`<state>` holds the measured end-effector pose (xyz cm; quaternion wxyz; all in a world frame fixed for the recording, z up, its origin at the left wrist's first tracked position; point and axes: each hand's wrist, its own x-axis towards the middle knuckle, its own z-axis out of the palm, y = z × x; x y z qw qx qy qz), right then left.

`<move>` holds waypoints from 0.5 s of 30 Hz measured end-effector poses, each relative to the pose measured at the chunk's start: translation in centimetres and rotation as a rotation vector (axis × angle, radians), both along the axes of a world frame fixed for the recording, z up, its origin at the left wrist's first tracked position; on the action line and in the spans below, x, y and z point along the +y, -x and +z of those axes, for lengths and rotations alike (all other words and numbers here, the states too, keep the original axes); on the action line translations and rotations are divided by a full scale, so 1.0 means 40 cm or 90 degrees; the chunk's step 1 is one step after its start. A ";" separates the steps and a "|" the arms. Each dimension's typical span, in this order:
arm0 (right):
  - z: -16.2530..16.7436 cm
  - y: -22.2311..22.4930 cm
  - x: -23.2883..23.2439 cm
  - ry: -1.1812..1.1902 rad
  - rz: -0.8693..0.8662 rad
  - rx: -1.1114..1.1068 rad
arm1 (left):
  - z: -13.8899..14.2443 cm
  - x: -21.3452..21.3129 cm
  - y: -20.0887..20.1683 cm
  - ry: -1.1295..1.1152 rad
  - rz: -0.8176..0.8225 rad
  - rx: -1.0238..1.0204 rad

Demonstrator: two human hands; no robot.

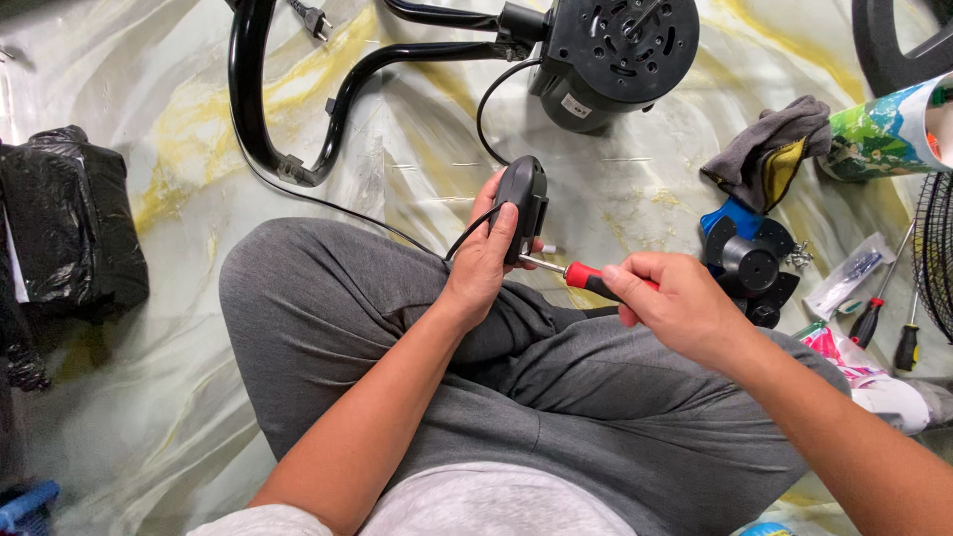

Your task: The person sits cross-legged and services a disassembled stand fan. They open the fan's control housing, manipulate its internal wires and circuit board, then use a screwdriver to unscrew and reassemble the housing shell.

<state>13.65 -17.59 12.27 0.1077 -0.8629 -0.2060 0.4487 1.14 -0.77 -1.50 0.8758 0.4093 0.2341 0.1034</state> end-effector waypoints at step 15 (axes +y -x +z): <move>-0.004 0.021 -0.002 -0.133 -0.017 -0.014 | 0.008 0.003 0.005 -0.020 -0.011 0.031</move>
